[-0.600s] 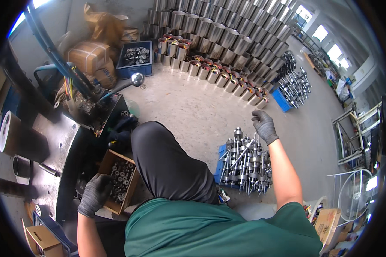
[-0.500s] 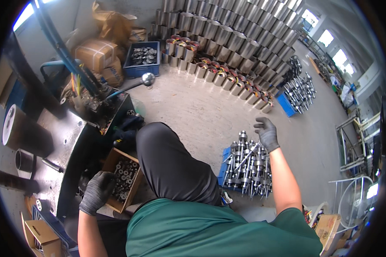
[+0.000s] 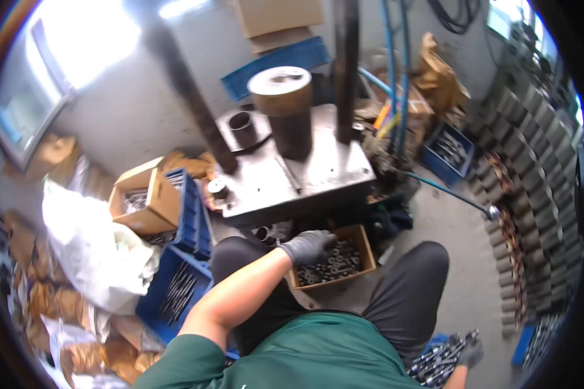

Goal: Operating a press machine to assemble metal mechanical components.

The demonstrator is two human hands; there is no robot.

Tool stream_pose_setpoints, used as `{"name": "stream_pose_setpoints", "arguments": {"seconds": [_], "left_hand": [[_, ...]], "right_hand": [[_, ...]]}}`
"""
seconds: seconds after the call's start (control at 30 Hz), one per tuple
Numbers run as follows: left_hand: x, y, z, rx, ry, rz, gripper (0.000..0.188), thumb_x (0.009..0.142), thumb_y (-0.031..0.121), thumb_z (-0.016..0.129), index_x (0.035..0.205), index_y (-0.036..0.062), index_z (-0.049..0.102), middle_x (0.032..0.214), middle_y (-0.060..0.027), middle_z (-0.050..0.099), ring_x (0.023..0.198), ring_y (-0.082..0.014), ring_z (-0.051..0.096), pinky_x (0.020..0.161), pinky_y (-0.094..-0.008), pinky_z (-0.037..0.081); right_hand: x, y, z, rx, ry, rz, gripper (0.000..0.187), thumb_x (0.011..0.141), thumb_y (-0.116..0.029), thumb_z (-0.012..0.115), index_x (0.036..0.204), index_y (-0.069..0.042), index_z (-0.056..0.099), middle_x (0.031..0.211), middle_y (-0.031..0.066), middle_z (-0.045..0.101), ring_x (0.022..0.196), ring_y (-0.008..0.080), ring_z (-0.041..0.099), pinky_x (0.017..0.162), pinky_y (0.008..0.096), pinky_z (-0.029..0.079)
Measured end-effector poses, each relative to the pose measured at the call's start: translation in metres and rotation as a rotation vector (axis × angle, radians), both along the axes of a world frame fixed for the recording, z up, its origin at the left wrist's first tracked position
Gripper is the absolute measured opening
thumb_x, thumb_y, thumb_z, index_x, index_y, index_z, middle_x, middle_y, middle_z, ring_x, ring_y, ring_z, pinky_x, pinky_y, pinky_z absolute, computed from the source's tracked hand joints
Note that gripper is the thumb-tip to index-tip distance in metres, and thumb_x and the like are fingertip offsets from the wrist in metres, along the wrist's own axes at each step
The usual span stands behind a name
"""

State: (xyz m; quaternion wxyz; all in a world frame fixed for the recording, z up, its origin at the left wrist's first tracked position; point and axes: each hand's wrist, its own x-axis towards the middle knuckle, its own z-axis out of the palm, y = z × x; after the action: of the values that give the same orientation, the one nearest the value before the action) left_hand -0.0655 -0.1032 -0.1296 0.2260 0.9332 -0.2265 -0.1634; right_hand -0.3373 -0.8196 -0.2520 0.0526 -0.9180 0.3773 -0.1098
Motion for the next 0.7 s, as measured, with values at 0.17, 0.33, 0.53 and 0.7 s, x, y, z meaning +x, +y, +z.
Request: {"name": "stream_pose_setpoints", "arguments": {"seconds": [0.17,0.33,0.53,0.7], "left_hand": [[0.007,0.004,-0.009,0.066,0.006,0.027,0.043,0.088,0.025,0.073,0.125,0.0038,0.067,0.117,-0.0239,0.068,0.112,-0.0435,0.067,0.097,-0.0529,0.053],[0.009,-0.006,-0.002,0.020,-0.082,-0.040,0.043,0.089,0.029,0.073,0.123,0.0041,0.068,0.112,-0.0224,0.071,0.106,-0.0433,0.069,0.093,-0.0528,0.055],[0.006,0.007,0.005,-0.116,-0.273,0.063,0.041,0.086,0.030,0.075,0.118,0.0052,0.069,0.110,-0.0208,0.070,0.104,-0.0424,0.069,0.089,-0.0532,0.056],[0.005,-0.001,0.090,-0.399,-0.426,0.136,0.035,0.085,0.026,0.076,0.112,0.0060,0.069,0.106,-0.0207,0.069,0.102,-0.0410,0.069,0.088,-0.0513,0.056]], "right_hand": [[-0.005,-0.087,-0.032,0.043,0.166,0.053,0.045,0.098,-0.051,0.062,0.108,-0.008,0.067,0.099,0.0176,0.072,0.084,0.0358,0.067,0.074,0.0514,0.052],[-0.015,-0.140,-0.018,0.248,0.427,0.219,0.058,0.102,-0.060,0.053,0.115,-0.009,0.077,0.105,0.0176,0.077,0.095,0.0322,0.069,0.084,0.0487,0.053],[0.108,-0.102,0.073,0.058,0.380,0.533,0.055,0.098,-0.049,0.067,0.124,-0.001,0.070,0.121,0.0244,0.072,0.109,0.0392,0.067,0.095,0.0507,0.051],[0.236,-0.054,0.113,0.237,0.242,0.775,0.049,0.099,-0.039,0.070,0.127,0.001,0.068,0.125,0.0231,0.072,0.111,0.0364,0.067,0.095,0.0468,0.052]]}}
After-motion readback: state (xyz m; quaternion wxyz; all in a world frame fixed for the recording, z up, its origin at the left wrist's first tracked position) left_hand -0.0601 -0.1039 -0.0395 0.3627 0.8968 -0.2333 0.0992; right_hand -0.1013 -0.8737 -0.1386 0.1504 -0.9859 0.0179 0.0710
